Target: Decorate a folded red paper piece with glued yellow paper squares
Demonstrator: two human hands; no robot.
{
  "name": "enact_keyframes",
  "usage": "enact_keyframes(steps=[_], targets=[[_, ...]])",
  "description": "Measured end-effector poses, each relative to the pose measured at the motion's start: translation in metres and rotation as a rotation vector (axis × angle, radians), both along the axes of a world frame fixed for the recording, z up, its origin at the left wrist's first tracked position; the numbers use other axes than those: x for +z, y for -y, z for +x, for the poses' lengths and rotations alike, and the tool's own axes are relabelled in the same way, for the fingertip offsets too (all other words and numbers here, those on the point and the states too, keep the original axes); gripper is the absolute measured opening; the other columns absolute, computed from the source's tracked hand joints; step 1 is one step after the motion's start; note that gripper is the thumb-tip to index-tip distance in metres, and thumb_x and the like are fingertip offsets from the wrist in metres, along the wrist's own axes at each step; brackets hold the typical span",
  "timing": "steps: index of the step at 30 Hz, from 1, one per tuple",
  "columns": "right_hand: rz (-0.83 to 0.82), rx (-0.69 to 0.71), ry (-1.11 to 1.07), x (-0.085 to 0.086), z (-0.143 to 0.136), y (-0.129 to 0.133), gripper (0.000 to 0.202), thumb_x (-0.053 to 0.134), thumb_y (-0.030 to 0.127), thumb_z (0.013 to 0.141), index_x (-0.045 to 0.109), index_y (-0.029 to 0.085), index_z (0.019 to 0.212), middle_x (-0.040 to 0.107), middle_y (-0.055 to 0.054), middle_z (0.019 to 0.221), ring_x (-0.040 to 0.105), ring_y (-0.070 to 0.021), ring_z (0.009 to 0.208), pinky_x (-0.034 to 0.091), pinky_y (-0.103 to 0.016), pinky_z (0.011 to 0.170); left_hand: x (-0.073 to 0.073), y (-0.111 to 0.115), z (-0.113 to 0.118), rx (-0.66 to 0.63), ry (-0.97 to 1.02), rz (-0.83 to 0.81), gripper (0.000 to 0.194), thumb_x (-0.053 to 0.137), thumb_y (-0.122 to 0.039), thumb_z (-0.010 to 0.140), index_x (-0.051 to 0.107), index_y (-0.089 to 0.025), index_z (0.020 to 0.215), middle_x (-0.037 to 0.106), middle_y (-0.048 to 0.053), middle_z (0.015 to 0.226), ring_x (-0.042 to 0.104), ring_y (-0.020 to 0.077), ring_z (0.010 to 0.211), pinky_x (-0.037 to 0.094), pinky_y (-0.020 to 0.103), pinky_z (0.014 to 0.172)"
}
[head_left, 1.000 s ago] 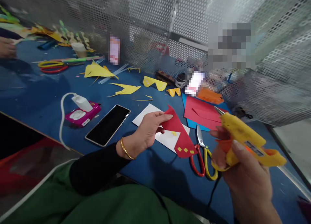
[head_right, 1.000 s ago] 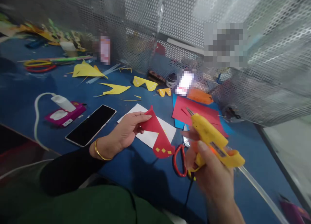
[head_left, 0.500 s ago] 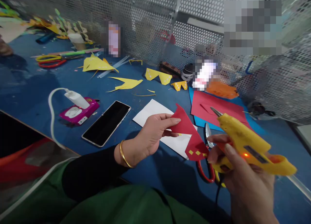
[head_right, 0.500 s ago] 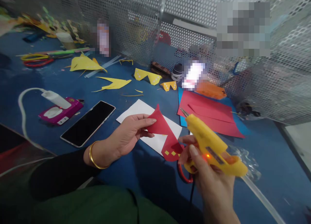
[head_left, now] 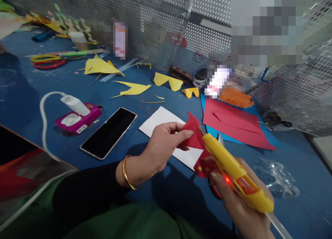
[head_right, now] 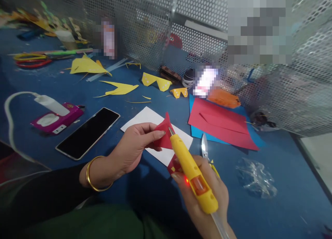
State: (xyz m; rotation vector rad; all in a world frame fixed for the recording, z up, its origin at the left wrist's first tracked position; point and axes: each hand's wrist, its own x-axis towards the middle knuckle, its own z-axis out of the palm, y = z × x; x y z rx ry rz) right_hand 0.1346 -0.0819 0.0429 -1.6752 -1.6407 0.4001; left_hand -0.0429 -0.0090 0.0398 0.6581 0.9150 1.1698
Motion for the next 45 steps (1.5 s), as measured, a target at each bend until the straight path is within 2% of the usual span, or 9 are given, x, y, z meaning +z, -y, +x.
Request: enact_keyframes(steps=[7,14,27,33,45], targets=[[0.047,0.011,0.052,-0.0021,-0.0024,-0.0001,0.037,0.064,0.065,0.085,0.069,0.028,0.088,0.064,0.003,0.064,0.056,-0.0159,0.053,0.04,-0.029,0.054,0.0027,0.0011,0.0005,0.008,-0.036,0.042,0.013,0.08,-0.021,0.071,0.07,-0.016,0.065,0.065,0.0,0.064,0.055,0.009,0.054,0.051,0.022,0.053],[0.029,0.003,0.077,-0.0003,-0.0074,0.0016,0.038,0.057,0.065,0.09,0.067,0.029,0.089,0.068,0.002,0.073,0.06,-0.0167,0.061,0.041,-0.03,0.059,0.0036,0.0029,0.0013,0.017,-0.067,0.054,0.012,0.079,-0.021,0.072,0.071,-0.016,0.065,0.064,0.0,0.062,0.054,0.0089,0.053,0.05,0.022,0.054],[-0.026,0.005,0.074,0.0009,-0.0039,0.0006,0.044,0.058,0.072,0.086,0.069,0.029,0.085,0.07,0.002,0.071,0.062,-0.0169,0.06,0.043,-0.029,0.056,0.0012,0.0026,0.0006,0.013,-0.08,0.054,0.011,0.08,-0.023,0.072,0.072,-0.015,0.068,0.067,0.001,0.065,0.056,0.0089,0.056,0.05,0.022,0.055],[0.021,0.011,0.067,-0.0005,-0.003,0.0,0.04,0.063,0.067,0.085,0.066,0.027,0.084,0.064,0.002,0.062,0.058,-0.0166,0.052,0.038,-0.029,0.05,0.0023,0.0034,0.0003,0.01,-0.084,0.05,0.012,0.08,-0.023,0.072,0.072,-0.016,0.066,0.064,0.0,0.06,0.054,0.0091,0.053,0.049,0.023,0.055],[-0.004,-0.035,0.098,0.0,-0.006,0.0019,0.044,0.059,0.072,0.086,0.066,0.028,0.084,0.068,0.002,0.068,0.061,-0.0176,0.059,0.04,-0.03,0.056,0.0034,0.0036,0.0,-0.001,-0.096,0.061,0.012,0.079,-0.023,0.073,0.072,-0.016,0.067,0.064,0.0,0.061,0.054,0.0092,0.054,0.049,0.024,0.056]])
